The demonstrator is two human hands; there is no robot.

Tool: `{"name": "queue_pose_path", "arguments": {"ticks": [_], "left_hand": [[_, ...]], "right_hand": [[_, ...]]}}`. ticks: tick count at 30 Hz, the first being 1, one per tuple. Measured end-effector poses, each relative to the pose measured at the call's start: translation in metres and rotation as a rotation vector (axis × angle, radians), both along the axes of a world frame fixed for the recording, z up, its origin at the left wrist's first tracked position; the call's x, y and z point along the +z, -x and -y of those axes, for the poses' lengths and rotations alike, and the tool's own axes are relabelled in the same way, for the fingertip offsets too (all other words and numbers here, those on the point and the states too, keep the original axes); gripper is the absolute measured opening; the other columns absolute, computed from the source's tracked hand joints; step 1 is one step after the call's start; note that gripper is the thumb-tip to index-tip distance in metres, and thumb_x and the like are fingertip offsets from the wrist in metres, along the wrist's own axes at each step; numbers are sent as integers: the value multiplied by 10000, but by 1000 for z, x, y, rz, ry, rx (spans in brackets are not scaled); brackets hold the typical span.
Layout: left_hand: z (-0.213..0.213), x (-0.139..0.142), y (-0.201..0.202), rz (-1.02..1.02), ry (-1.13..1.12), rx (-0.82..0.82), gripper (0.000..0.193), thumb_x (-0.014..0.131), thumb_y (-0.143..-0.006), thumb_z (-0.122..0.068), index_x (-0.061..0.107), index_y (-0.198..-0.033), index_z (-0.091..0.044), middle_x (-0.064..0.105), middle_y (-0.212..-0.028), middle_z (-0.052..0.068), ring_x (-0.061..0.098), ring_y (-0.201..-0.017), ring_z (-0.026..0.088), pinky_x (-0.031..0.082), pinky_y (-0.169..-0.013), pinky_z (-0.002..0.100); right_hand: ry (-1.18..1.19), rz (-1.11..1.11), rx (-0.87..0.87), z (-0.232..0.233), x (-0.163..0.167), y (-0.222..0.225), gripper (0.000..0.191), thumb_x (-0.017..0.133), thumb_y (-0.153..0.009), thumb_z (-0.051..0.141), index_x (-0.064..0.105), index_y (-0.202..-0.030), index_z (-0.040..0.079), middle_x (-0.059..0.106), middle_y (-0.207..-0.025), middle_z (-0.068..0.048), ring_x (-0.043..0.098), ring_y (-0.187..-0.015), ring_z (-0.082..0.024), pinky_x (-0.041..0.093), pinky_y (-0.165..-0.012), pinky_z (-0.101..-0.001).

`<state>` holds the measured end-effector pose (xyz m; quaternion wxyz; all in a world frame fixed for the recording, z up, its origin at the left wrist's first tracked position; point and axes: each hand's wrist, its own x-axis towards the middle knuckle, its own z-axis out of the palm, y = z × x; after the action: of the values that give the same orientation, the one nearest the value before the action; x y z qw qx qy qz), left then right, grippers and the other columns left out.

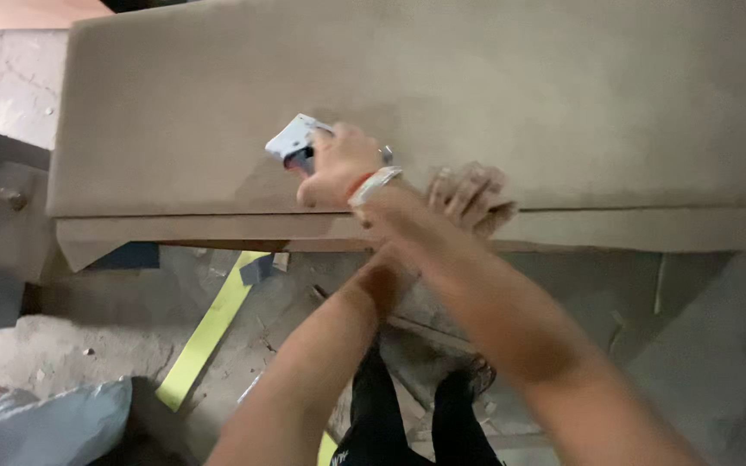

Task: The person staples beige fabric onto a rectangular wooden frame using a handheld staple gun. They repeatedly pull, fold, and staple the fabric along the edges and corners, then trim excess material with scissors.

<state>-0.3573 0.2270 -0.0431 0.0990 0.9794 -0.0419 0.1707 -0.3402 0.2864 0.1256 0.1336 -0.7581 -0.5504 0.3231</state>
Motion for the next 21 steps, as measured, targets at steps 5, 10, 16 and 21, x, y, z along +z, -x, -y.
{"name": "queue_pose_path", "arguments": {"ticks": [5,10,16,21], "left_hand": [[0,1,-3,-412,-491,73,655,448,-1037,-429,257,-1614,-188,264,-1647,219,270,-1509,462,216,-1166,744],[1,11,4,-164,-466,108,618,470,-1039,-342,338,-1635,-241,296,-1639,223,324,-1485,445,314,-1125,751],[-10,12,14,-74,-587,151,574,485,-1033,-400,424,-1581,-238,352,-1627,203,372,-1481,428,338,-1110,746],[-9,0,11,39,-496,122,542,524,-1081,-426,509,-1558,-170,425,-1601,237,427,-1465,450,347,-1123,742]], "right_hand": [[-641,-688,-134,185,-18,-82,794,727,-674,10,475,-1427,-15,582,-1295,-128,587,-1220,-237,488,-1052,-402],[-474,-1434,-543,330,-123,-89,816,818,-579,72,545,-1337,-56,702,-1196,-178,677,-1112,-337,547,-969,-526],[-463,-2256,-1096,283,-312,-24,528,620,-794,308,579,-1206,-19,717,-982,-137,701,-812,-270,578,-733,-416],[-721,-1999,-1042,209,-353,-14,631,575,-1027,599,577,-1221,-1,694,-906,-120,683,-666,-200,579,-517,-328]]}}
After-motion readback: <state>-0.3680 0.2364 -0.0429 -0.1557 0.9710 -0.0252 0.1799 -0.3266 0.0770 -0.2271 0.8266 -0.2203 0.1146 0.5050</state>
